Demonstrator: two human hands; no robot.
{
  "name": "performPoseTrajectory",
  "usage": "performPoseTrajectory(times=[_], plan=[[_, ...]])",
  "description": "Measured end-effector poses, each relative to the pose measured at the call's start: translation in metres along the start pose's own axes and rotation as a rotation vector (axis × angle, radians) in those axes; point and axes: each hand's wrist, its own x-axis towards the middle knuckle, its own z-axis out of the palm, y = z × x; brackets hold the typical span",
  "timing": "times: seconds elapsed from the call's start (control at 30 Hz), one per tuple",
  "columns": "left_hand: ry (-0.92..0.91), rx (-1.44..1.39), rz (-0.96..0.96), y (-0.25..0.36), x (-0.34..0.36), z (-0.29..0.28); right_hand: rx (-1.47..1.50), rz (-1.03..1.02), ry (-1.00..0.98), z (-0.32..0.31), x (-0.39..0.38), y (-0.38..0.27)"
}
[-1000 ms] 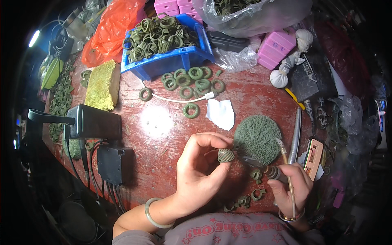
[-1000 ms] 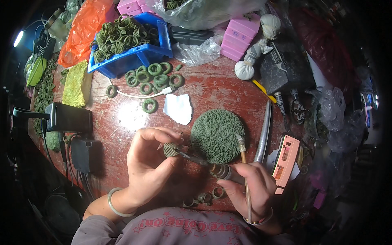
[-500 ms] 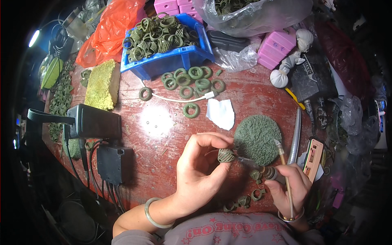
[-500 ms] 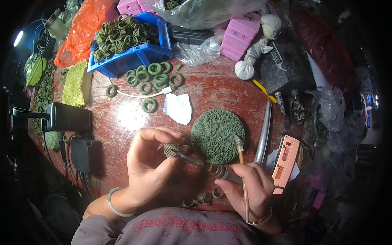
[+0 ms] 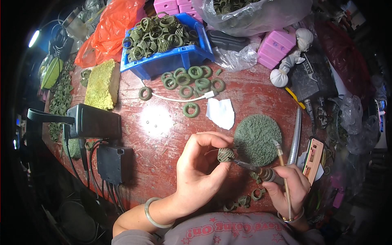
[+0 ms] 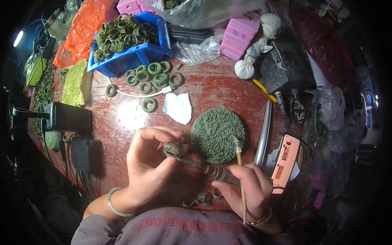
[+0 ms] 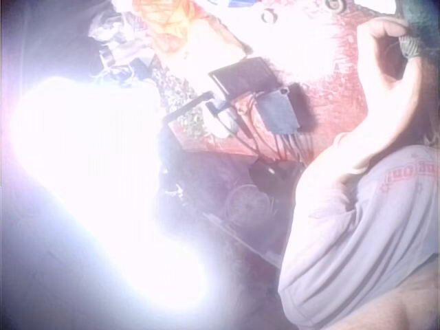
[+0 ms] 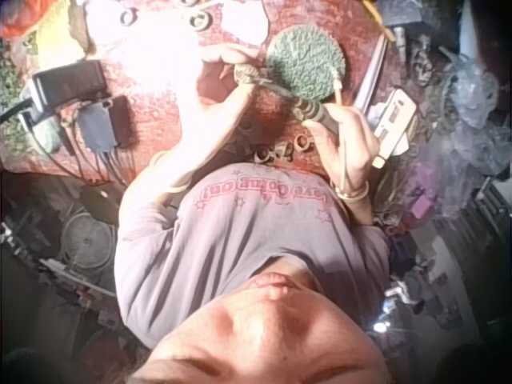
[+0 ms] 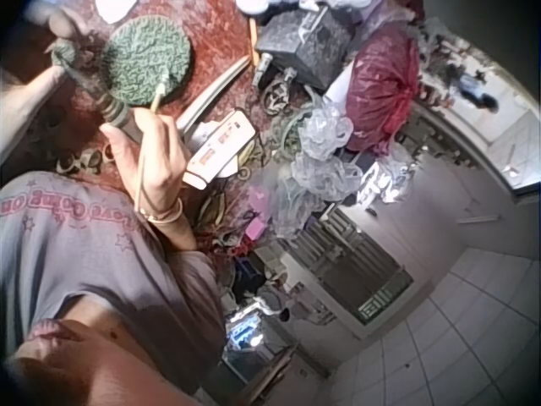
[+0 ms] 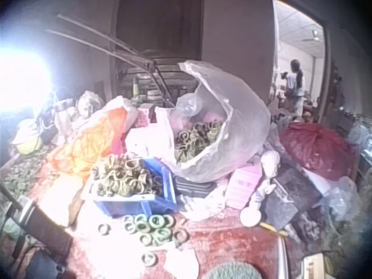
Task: The person shapes and joins wax jewelry patterns using a heated wax pen, retrieves additional wax pieces from a tray by hand, and welds the components together.
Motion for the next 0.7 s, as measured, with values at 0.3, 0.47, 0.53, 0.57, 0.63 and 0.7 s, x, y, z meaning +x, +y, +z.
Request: performPoseTrajectory(times=[0.3,0.47,0.53,0.57,0.63,0.7], plan=[[0.006,0.029,-0.003,-0.0004,-0.0007,-0.0001,0.006,-0.03,-0.005,-0.0007,0.0023,-0.0003],[-0.008,0.019,-0.002,0.0003,0.0003,0.002,0.012,-0.043,0.003,-0.0004,0.0007,0.0008],[-0.017,0.03,0.008,0.0009,0.0004,0.0013,0.009,-0.04,-0.005,0.0001,0.0004,0.0005],[-0.015,0.032,0.007,0.001,-0.0001,0.0009,0.005,-0.037,-0.013,0.0006,0.0004,0.0004],[-0.007,0.013,-0.009,0.0009,-0.0011,0.0001,-0.001,-0.043,0.0,0.002,0.0013,0.001],[-0.005,0.017,-0.008,0.0005,-0.0012,0.0001,-0.012,-0.047,0.017,0.0021,0.0016,0.0007]])
